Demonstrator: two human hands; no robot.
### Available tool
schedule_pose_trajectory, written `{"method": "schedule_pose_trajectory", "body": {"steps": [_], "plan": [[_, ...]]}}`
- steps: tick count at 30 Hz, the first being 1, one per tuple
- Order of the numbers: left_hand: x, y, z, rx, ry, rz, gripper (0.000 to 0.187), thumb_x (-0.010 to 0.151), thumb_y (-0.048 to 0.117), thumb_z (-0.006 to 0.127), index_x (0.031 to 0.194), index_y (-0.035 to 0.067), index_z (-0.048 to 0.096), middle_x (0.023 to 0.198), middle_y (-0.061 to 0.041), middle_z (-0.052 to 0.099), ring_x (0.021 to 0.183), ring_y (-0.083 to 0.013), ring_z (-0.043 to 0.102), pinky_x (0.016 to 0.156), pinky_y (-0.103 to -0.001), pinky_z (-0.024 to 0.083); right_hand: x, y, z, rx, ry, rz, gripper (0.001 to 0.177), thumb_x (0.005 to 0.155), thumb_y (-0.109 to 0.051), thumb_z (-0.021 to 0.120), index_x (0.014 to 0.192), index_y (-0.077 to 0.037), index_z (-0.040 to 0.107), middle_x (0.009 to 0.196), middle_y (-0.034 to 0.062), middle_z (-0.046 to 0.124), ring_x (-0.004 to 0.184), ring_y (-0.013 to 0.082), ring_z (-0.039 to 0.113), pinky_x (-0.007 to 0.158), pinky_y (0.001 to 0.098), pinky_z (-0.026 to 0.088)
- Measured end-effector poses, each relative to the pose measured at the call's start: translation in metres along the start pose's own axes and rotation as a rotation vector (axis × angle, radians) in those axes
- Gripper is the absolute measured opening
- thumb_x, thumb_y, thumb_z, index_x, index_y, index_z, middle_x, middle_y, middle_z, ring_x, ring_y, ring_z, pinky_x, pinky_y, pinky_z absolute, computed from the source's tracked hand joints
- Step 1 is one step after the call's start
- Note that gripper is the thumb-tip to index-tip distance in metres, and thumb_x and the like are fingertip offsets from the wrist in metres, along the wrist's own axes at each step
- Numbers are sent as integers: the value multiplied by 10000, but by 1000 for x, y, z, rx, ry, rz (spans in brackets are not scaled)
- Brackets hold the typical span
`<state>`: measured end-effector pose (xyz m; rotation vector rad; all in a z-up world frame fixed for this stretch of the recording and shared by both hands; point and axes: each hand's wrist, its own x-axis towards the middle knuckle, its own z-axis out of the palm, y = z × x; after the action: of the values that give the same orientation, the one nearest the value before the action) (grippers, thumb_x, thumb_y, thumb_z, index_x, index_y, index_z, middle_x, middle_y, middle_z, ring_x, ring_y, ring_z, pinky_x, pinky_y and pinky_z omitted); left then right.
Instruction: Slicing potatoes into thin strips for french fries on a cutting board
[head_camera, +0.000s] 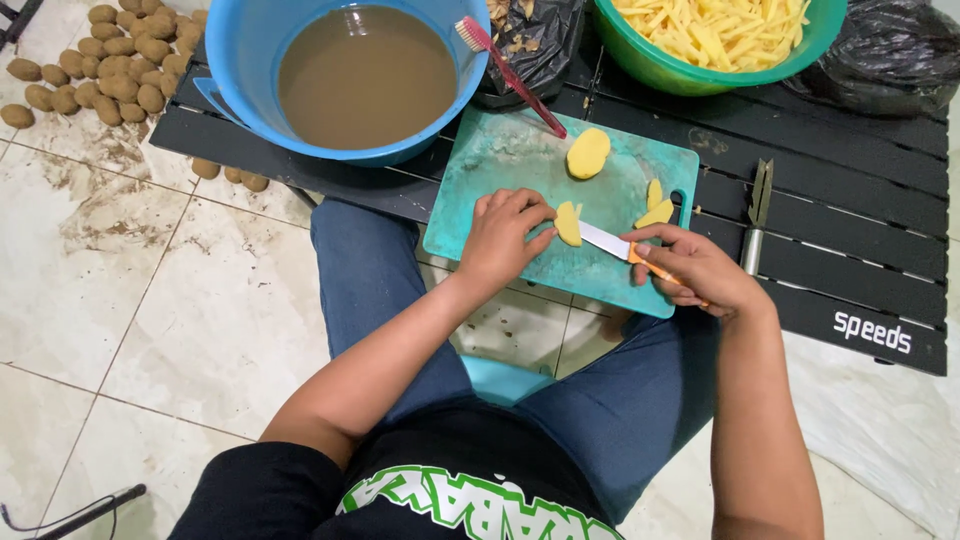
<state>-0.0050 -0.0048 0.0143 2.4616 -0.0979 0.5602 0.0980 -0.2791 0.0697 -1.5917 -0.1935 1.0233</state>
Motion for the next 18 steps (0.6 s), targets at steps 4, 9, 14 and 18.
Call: {"method": "schedule_pose_trajectory", "body": {"steps": [4, 9, 14, 18], "plan": [[0, 1, -4, -17, 11, 8, 219, 912, 255, 691, 1102, 154, 733, 1139, 18, 622, 1073, -204, 537, 986, -378, 343, 4, 2, 4, 48, -5, 18, 337, 1002, -118, 570, 1319, -14, 615, 788, 90, 635, 379, 36, 288, 284, 193, 176], [3, 7, -13, -151, 48, -62, 336, 974, 291, 605, 1206, 58, 671, 1158, -53, 639, 1043, -222, 588, 985, -374, 370, 0, 6, -2, 140, -14, -10, 346, 1005, -122, 570, 1327, 4, 595, 785, 105, 631, 353, 21, 290, 249, 183, 167], [1, 6, -14, -270, 228, -33, 292, 968, 163, 596, 1213, 5, 593, 1194, -128, 636, 1030, -299, 593, 970, -382, 450, -9, -11, -22, 289, 64, -199, 337, 1023, -96, 518, 1355, -69, 573, 787, 142, 613, 362, 0, 297, 262, 147, 183], [1, 6, -14, -245, 195, -37, 318, 986, 207, 566, 1228, 1, 580, 1205, -128, 631, 1057, -297, 578, 989, -391, 426, -4, -78, -25, 267, 277, -364, 378, 1024, -189, 535, 1392, -109, 506, 791, 42, 615, 345, 3, 310, 248, 146, 195]]}}
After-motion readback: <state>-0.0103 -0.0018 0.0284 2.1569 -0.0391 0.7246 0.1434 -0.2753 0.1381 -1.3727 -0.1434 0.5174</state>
